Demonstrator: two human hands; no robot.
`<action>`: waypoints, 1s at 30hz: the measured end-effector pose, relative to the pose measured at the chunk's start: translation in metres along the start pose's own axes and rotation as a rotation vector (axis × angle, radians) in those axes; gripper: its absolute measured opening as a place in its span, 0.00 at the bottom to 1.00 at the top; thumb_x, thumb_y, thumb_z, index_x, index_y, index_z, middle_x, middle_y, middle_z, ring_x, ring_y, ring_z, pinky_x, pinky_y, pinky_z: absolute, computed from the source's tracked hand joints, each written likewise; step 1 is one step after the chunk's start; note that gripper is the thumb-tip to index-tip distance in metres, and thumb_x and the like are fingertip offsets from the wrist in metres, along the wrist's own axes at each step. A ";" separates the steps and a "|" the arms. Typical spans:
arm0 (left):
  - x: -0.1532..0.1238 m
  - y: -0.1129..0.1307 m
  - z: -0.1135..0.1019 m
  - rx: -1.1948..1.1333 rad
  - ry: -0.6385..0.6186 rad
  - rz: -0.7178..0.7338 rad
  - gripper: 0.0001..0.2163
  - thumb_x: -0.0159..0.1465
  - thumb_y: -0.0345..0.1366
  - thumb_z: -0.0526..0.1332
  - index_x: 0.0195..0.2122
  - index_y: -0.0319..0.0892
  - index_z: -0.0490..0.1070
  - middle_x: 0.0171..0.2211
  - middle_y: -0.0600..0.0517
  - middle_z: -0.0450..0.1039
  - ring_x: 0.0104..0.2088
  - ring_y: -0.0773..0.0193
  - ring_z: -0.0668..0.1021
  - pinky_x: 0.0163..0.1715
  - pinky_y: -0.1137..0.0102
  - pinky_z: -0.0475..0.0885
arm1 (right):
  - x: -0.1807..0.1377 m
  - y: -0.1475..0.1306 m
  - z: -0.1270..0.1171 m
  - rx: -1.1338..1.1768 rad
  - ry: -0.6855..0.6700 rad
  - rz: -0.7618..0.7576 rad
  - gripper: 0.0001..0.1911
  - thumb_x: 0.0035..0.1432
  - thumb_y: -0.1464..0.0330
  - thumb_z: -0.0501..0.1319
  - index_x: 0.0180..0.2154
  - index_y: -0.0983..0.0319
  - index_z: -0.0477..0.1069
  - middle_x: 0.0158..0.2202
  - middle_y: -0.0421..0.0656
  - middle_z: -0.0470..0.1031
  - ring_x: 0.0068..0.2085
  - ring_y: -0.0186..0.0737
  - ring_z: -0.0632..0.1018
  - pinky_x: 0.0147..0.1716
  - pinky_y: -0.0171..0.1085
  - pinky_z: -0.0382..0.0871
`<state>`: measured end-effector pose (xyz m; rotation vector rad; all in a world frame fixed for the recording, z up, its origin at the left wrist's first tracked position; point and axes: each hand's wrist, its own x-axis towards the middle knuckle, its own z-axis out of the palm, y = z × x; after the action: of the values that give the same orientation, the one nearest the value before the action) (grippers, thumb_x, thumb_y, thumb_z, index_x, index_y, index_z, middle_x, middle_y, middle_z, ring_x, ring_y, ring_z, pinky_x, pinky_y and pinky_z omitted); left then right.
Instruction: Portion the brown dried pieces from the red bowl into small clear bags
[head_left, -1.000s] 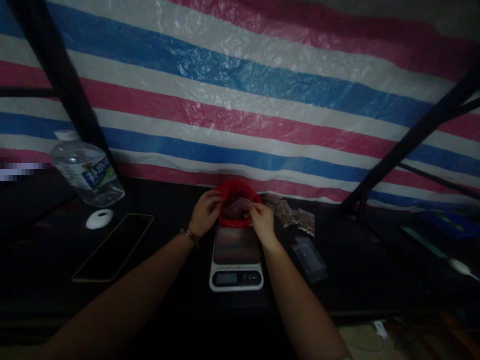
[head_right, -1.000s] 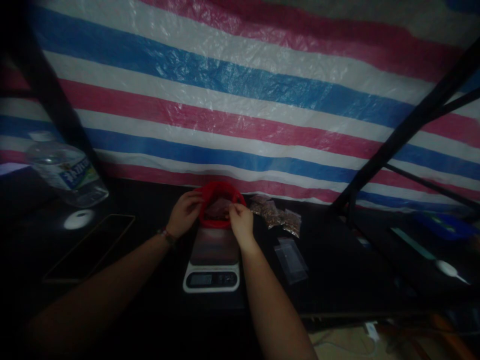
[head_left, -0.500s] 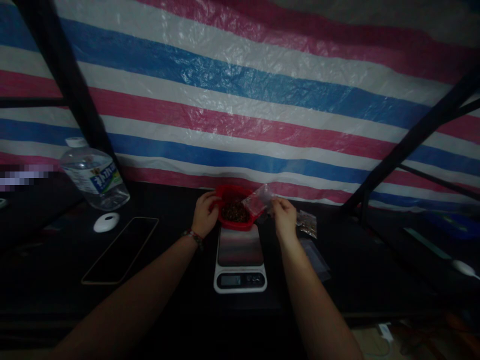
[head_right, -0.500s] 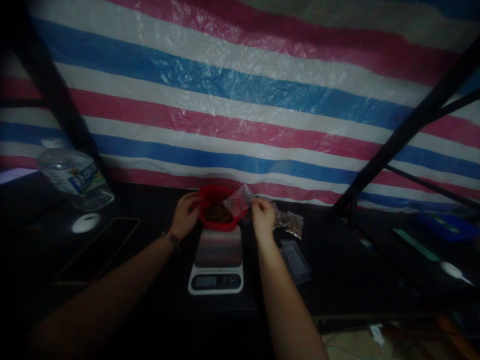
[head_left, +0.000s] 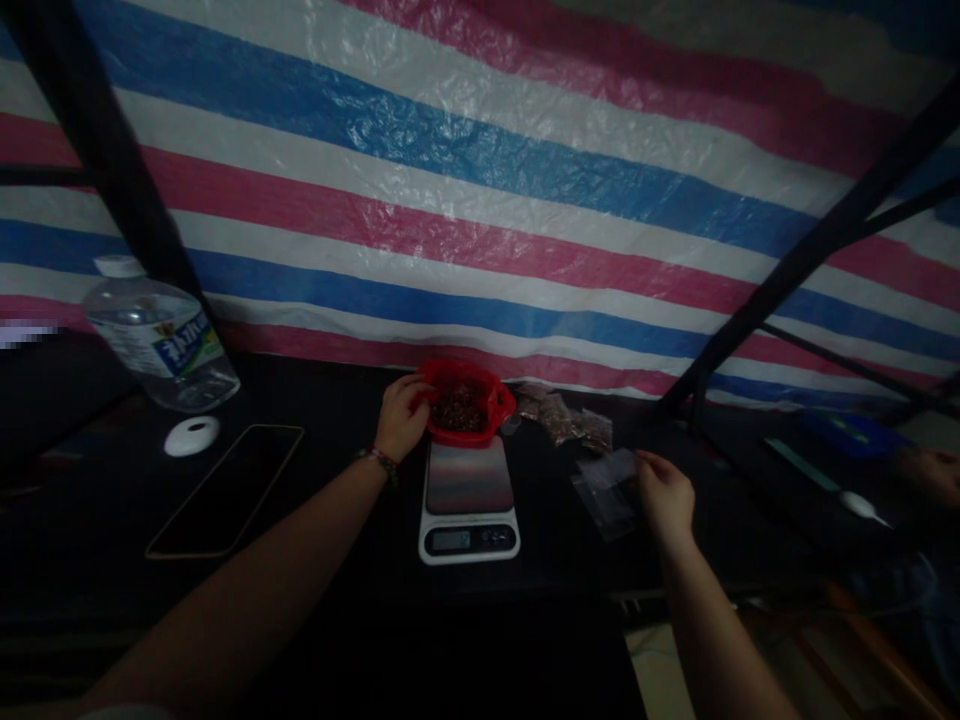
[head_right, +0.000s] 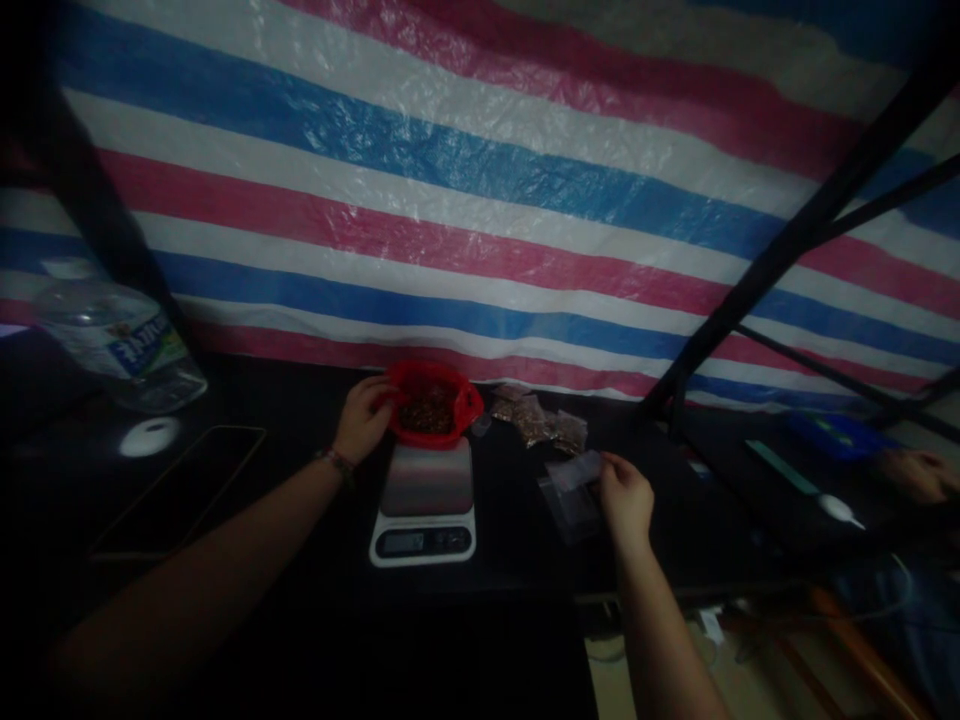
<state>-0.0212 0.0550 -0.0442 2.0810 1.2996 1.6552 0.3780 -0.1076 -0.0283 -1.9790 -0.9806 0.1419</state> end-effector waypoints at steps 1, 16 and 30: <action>0.000 0.000 0.000 -0.004 0.004 -0.007 0.11 0.55 0.27 0.56 0.36 0.42 0.75 0.46 0.49 0.71 0.49 0.56 0.71 0.53 0.58 0.63 | -0.005 0.004 -0.004 -0.033 -0.009 0.004 0.26 0.51 0.57 0.55 0.44 0.67 0.75 0.26 0.49 0.78 0.26 0.45 0.77 0.24 0.36 0.66; 0.001 -0.010 0.003 -0.007 0.051 0.010 0.12 0.54 0.28 0.56 0.38 0.42 0.73 0.45 0.48 0.71 0.47 0.57 0.72 0.51 0.59 0.65 | -0.058 -0.011 -0.035 -0.492 -0.383 -0.358 0.25 0.59 0.54 0.49 0.50 0.60 0.70 0.43 0.49 0.76 0.43 0.46 0.77 0.42 0.41 0.70; 0.001 -0.006 0.003 -0.002 0.036 -0.004 0.12 0.54 0.27 0.56 0.38 0.42 0.73 0.44 0.48 0.72 0.48 0.57 0.72 0.52 0.59 0.65 | -0.045 0.013 0.033 -0.736 -0.449 -0.301 0.30 0.62 0.50 0.40 0.63 0.51 0.49 0.67 0.39 0.45 0.66 0.58 0.44 0.56 0.63 0.50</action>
<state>-0.0221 0.0600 -0.0484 2.0548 1.3112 1.6992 0.3409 -0.1203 -0.0696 -2.4720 -1.8051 0.0587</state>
